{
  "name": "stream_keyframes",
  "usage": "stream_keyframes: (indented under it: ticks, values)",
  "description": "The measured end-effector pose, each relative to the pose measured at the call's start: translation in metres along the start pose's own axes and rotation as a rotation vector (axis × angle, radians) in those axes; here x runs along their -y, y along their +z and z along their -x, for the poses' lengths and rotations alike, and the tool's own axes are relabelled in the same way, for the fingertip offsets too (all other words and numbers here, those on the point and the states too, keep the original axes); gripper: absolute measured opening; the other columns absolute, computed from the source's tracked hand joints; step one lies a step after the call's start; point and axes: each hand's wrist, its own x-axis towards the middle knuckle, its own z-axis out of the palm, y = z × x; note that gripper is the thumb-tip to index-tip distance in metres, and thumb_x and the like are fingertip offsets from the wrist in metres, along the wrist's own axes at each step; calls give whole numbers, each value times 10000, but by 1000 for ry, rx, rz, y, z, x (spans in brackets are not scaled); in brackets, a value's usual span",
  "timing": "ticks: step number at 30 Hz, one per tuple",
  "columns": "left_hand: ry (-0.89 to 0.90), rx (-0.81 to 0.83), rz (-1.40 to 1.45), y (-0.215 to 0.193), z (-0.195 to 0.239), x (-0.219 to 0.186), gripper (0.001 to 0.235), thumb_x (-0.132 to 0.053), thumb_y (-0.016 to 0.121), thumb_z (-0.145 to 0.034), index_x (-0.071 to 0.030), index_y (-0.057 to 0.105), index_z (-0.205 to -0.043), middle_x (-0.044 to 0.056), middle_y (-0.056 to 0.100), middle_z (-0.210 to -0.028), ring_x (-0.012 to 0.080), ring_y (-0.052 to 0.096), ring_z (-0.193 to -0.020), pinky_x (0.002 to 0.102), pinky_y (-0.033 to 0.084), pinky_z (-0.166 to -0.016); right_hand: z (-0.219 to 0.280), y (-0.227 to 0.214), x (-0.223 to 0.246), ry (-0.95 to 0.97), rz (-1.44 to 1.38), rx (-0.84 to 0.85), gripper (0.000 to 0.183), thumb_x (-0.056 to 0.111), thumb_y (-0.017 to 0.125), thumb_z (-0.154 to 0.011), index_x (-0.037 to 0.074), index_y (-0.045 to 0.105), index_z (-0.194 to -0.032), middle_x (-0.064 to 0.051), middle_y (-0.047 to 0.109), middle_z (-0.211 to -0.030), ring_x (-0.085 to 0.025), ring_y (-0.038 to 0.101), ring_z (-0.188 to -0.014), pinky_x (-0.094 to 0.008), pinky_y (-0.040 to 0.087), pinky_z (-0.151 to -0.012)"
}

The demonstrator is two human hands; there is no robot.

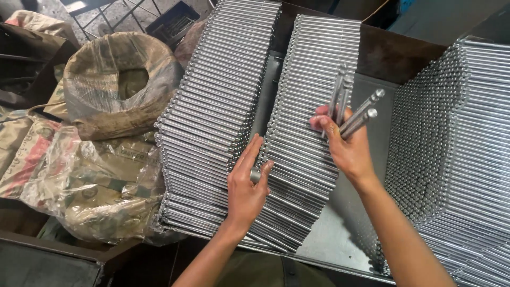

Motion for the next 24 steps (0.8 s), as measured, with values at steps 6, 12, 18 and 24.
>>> stream_keyframes:
  ticks: [6,12,18,24]
  values:
    - [-219,-157,413,-1,-16,-14,362,-317,630,-963,-1,719,-1115,171,627,-665,161,536,-303,243,438,-196,23,-13,43,120,174,160,163,-1,599,-940,7,720,-1048,-111,685,-675,-187,601,-546,-361,540,-607]
    - [-439,-95,533,-12,-29,-20,520,-443,495,-1013,-42,656,-725,124,681,-720,114,450,-451,233,296,-329,87,-10,52,528,-28,559,334,241,603,-973,59,771,-1197,10,614,-673,-91,575,-632,-269,474,-592]
    - [-175,-84,247,-1,-19,-1,551,-439,464,-1032,-116,647,-625,51,711,-651,186,691,-703,511,418,-1168,96,3,50,217,722,470,646,73,531,-660,333,660,-1236,137,805,-980,-241,737,-783,-438,517,-622]
    - [-74,-217,278,-21,-26,-11,525,-400,402,-1069,-85,633,-718,84,717,-730,122,488,-499,382,309,-772,89,-3,29,-106,792,375,583,-56,583,-733,224,687,-1234,49,791,-945,-210,705,-862,-389,517,-704]
